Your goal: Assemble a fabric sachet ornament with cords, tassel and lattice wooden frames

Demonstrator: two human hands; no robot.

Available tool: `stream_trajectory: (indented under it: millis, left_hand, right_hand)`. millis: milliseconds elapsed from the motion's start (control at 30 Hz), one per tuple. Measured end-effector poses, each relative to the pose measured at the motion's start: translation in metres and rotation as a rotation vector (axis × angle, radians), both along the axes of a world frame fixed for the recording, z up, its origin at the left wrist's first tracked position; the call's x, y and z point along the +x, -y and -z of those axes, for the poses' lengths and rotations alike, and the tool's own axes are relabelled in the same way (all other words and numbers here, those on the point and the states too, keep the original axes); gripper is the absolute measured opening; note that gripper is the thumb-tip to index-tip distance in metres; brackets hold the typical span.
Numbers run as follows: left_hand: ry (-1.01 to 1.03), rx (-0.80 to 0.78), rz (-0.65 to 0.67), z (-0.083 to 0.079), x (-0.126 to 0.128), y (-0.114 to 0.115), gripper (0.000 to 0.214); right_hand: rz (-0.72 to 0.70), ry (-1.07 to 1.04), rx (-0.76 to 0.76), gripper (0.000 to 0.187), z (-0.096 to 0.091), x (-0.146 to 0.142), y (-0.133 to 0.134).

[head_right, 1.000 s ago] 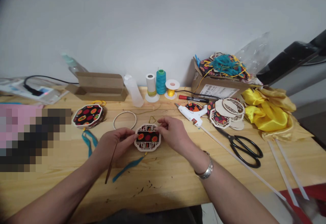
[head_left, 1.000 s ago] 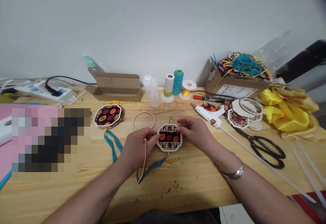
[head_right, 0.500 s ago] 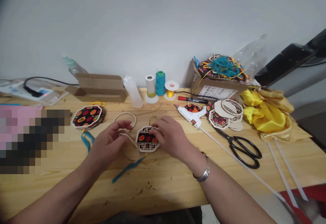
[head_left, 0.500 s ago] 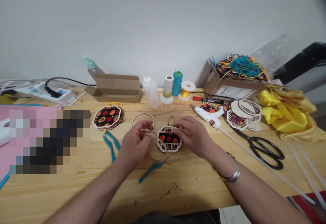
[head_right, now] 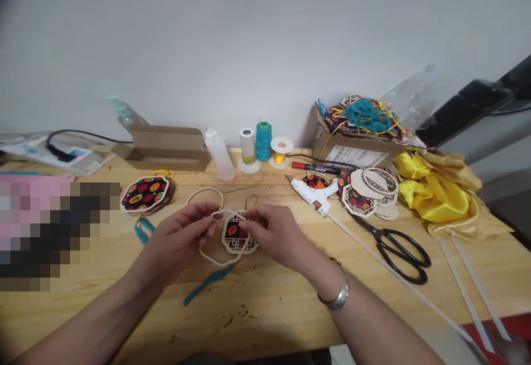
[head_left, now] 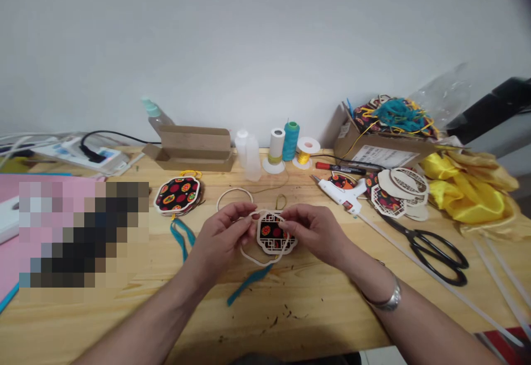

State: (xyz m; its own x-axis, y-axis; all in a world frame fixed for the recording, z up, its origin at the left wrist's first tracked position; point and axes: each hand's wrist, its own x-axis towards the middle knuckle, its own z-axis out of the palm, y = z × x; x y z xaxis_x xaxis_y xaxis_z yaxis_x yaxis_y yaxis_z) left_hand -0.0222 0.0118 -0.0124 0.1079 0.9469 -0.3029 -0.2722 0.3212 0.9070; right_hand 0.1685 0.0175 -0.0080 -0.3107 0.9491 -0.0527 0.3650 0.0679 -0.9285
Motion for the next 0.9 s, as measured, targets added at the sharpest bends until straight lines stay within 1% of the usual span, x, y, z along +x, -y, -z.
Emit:
stream_trajectory:
  millis: [100, 200, 267, 367, 433, 500, 533, 600, 667, 700, 767, 800, 833, 900]
  left_hand:
    - [-0.075, 0.044, 0.016, -0.002, 0.000, 0.000, 0.019]
    - [-0.296, 0.105, -0.008, -0.006, 0.001, 0.000, 0.020]
    - [-0.415, 0.159, 0.010, -0.006, 0.002, 0.000, 0.025]
    - [-0.495, 0.242, 0.072, -0.002, 0.003, 0.001, 0.032]
    - [-0.528, 0.258, 0.079, -0.001, 0.003, 0.002, 0.033]
    - [-0.502, 0.217, 0.041, -0.002, 0.003, 0.002, 0.030]
    - [-0.470, 0.180, 0.005, -0.003, 0.003, 0.001, 0.029]
    - [-0.355, 0.107, -0.098, -0.005, 0.001, -0.002, 0.028]
    - [-0.176, 0.055, -0.193, -0.005, -0.001, -0.005, 0.030]
    - [-0.078, 0.030, -0.220, -0.005, -0.003, -0.007, 0.031]
    - [0.071, -0.002, -0.219, -0.004, -0.005, -0.009, 0.028]
    - [0.102, -0.006, -0.201, -0.003, -0.006, -0.010, 0.024]
    - [0.106, -0.007, -0.173, -0.003, -0.006, -0.010, 0.020]
    - [0.057, 0.002, -0.107, -0.003, -0.007, -0.009, 0.013]
  right_hand:
    - [0.041, -0.003, -0.081, 0.017, 0.002, 0.002, -0.003]
    - [0.098, 0.054, -0.092, 0.018, 0.004, 0.006, -0.009]
    - [0.120, 0.092, -0.080, 0.017, 0.006, 0.009, -0.012]
    - [0.129, 0.096, -0.084, 0.015, 0.007, 0.012, -0.015]
    - [0.127, 0.046, -0.106, 0.016, 0.005, 0.011, -0.015]
    - [0.116, -0.009, -0.116, 0.021, 0.003, 0.011, -0.015]
    - [0.116, -0.015, -0.093, 0.025, 0.002, 0.011, -0.014]
    - [0.128, 0.060, 0.017, 0.027, 0.001, 0.011, -0.013]
    - [0.107, 0.214, 0.175, 0.026, -0.001, 0.011, -0.010]
    - [0.075, 0.295, 0.243, 0.031, -0.002, 0.011, -0.008]
    - [-0.014, 0.432, 0.326, 0.047, -0.004, 0.009, -0.005]
    - [-0.045, 0.484, 0.346, 0.051, -0.005, 0.009, -0.003]
    - [-0.060, 0.530, 0.354, 0.053, -0.006, 0.008, -0.001]
    - [-0.045, 0.612, 0.361, 0.052, -0.009, 0.007, 0.001]
